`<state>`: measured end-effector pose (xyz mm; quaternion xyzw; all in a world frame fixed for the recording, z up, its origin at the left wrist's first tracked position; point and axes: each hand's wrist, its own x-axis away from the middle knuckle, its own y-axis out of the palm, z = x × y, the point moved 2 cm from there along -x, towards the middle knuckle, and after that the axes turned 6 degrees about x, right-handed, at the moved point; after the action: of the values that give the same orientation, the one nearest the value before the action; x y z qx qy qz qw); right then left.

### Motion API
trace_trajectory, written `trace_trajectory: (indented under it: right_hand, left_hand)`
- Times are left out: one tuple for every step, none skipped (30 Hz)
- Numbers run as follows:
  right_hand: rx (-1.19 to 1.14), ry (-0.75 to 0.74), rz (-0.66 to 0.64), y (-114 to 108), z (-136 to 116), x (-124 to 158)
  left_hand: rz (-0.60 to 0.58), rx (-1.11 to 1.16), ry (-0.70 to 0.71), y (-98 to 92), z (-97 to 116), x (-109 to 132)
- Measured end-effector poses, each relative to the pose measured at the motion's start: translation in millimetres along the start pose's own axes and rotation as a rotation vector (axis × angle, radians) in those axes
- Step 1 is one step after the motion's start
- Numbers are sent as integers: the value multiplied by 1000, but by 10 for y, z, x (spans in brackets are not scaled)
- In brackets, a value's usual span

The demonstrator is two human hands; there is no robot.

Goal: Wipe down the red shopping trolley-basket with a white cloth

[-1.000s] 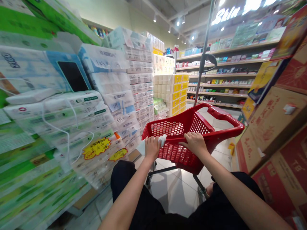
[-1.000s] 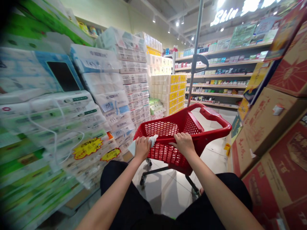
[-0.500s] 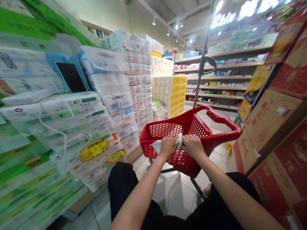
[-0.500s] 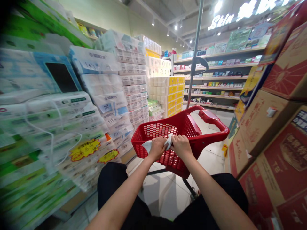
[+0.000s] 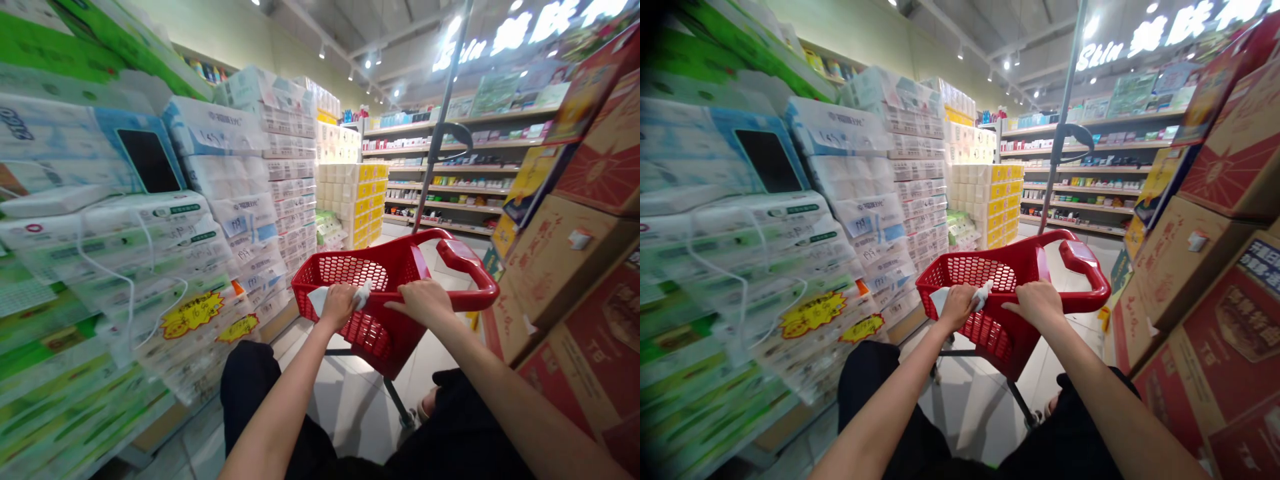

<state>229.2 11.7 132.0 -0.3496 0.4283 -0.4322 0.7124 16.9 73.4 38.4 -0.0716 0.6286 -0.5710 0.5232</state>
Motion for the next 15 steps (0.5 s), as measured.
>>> trace_trajectory:
  right_hand:
    - [3,3,-23,5,-8,-7]
    - [10,8,-42,10,-24,-16]
    - [20,16,-63,14,-44,-26]
    - [27,26,-83,17,-66,-36]
    - [31,35,-98,19,-88,-46]
    - [30,45,-109,21,-108,-56]
    - [27,55,-115,23,-126,-66]
    - [24,67,-118,27,-140,-74]
    - [20,79,-120,32,-151,-80]
    - [17,92,-123,39,-155,-83]
    - [17,103,-126,48,-155,-82]
    - [20,109,-125,55,-150,-78]
    - [25,103,-120,61,-143,-70]
    - [31,89,-109,64,-132,-59]
    - [38,69,-92,66,-120,-45]
  left_hand:
    - [2,-11,-5,12,8,-7]
    - [5,-22,-11,26,31,-19]
    - [6,-32,-18,42,71,-37]
    - [5,-38,-20,61,129,-63]
    - [2,-39,-14,82,204,-95]
    - [-4,-33,4,104,294,-133]
    - [-8,-23,25,126,390,-174]
    - [-9,-10,48,144,485,-214]
    - [-6,5,64,157,570,-250]
    - [-1,21,75,163,639,-280]
    - [4,37,82,162,688,-302]
    - [5,53,90,154,717,-315]
    - [2,69,103,141,726,-320]
    - [-5,84,119,124,719,-318]
    - [-12,97,135,104,698,-311]
